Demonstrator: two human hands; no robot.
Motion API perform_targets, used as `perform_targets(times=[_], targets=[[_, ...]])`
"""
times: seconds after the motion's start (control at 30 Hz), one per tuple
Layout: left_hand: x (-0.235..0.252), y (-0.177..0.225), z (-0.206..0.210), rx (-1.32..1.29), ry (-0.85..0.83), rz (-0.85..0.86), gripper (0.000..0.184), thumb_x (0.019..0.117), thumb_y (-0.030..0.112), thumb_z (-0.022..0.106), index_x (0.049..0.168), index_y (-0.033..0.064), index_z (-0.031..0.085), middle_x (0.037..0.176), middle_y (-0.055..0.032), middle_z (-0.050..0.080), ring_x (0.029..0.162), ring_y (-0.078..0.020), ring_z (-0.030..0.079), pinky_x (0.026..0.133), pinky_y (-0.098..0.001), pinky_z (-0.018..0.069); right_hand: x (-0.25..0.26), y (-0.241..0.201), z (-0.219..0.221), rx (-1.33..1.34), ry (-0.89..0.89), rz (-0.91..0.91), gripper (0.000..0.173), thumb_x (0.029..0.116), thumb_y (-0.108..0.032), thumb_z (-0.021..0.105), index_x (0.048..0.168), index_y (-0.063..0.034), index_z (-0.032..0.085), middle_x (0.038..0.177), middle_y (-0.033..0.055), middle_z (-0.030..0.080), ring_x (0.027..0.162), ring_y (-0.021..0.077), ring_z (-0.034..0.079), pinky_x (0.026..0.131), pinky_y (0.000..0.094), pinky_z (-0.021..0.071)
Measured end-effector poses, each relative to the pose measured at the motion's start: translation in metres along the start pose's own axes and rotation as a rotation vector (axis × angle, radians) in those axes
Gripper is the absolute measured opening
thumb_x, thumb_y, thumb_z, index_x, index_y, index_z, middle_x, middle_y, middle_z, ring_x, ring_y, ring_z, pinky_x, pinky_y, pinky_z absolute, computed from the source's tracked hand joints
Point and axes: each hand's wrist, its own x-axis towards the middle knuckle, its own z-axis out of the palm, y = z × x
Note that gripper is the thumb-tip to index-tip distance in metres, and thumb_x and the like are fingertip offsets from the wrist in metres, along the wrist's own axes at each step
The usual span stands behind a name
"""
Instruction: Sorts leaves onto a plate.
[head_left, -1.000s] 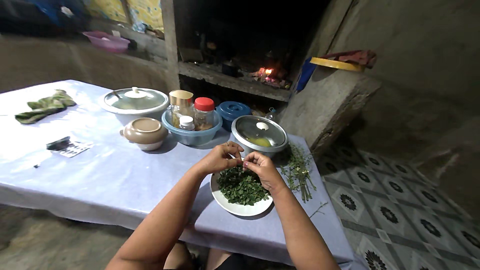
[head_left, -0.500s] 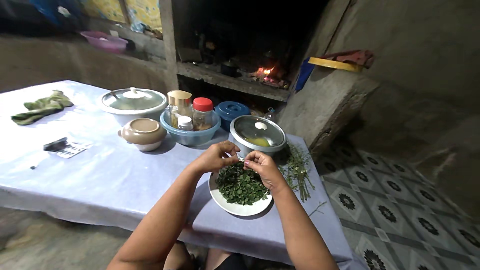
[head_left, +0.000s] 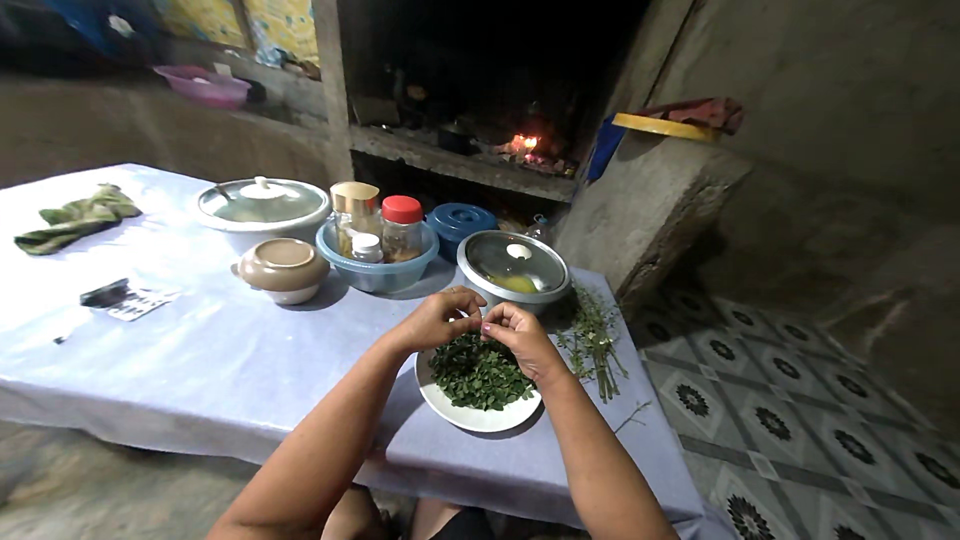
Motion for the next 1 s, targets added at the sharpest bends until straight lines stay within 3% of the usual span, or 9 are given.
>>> perform_targets(times=[0.2, 0.5, 0.77, 1.0], targets=[[0.000, 0.001, -0.001, 0.063, -0.021, 0.023, 0.015, 0.0995, 0.018, 0.064, 0.102, 0.0046, 0.070, 0.127, -0.0084, 0.063, 0.101, -0.0138, 0.067, 0.084, -0.0334, 0.0588, 0.000, 0.000, 0.001, -0.010, 0.001, -0.010, 0.005, 0.0943, 0.003, 0.064, 0.099, 0.0047, 0.064, 0.091, 0.0106, 0.068, 0.085, 0.0163, 0.068, 0.084, 0.0330, 0.0590], [-0.002, 0.004, -0.007, 0.060, 0.028, -0.019, 0.011, 0.0991, 0.014, 0.064, 0.092, 0.0063, 0.068, 0.129, -0.0074, 0.063, 0.103, -0.0154, 0.066, 0.084, -0.0356, 0.0590, 0.000, 0.000, -0.001, -0.032, -0.010, -0.008, 0.004, 0.0945, 0.003, 0.064, 0.098, 0.0045, 0.064, 0.089, 0.0099, 0.067, 0.083, 0.0151, 0.067, 0.083, 0.0316, 0.0586], [-0.003, 0.004, -0.012, 0.043, 0.086, -0.047, 0.009, 0.1001, 0.014, 0.063, 0.096, 0.0070, 0.067, 0.129, -0.0068, 0.063, 0.102, -0.0148, 0.067, 0.084, -0.0356, 0.0592, 0.000, -0.002, -0.002, -0.059, 0.009, -0.005, 0.004, 0.0940, 0.003, 0.065, 0.098, 0.0048, 0.064, 0.089, 0.0102, 0.067, 0.082, 0.0149, 0.067, 0.082, 0.0314, 0.0587], [-0.001, 0.003, -0.004, 0.060, 0.025, -0.032, 0.011, 0.0990, 0.015, 0.065, 0.099, 0.0053, 0.069, 0.126, -0.0087, 0.064, 0.100, -0.0161, 0.067, 0.083, -0.0367, 0.0598, 0.001, 0.001, 0.000, -0.221, 0.053, -0.025, 0.022, 0.0907, -0.012, 0.077, 0.105, 0.0020, 0.069, 0.102, 0.0121, 0.070, 0.091, 0.0157, 0.068, 0.085, 0.0321, 0.0582]])
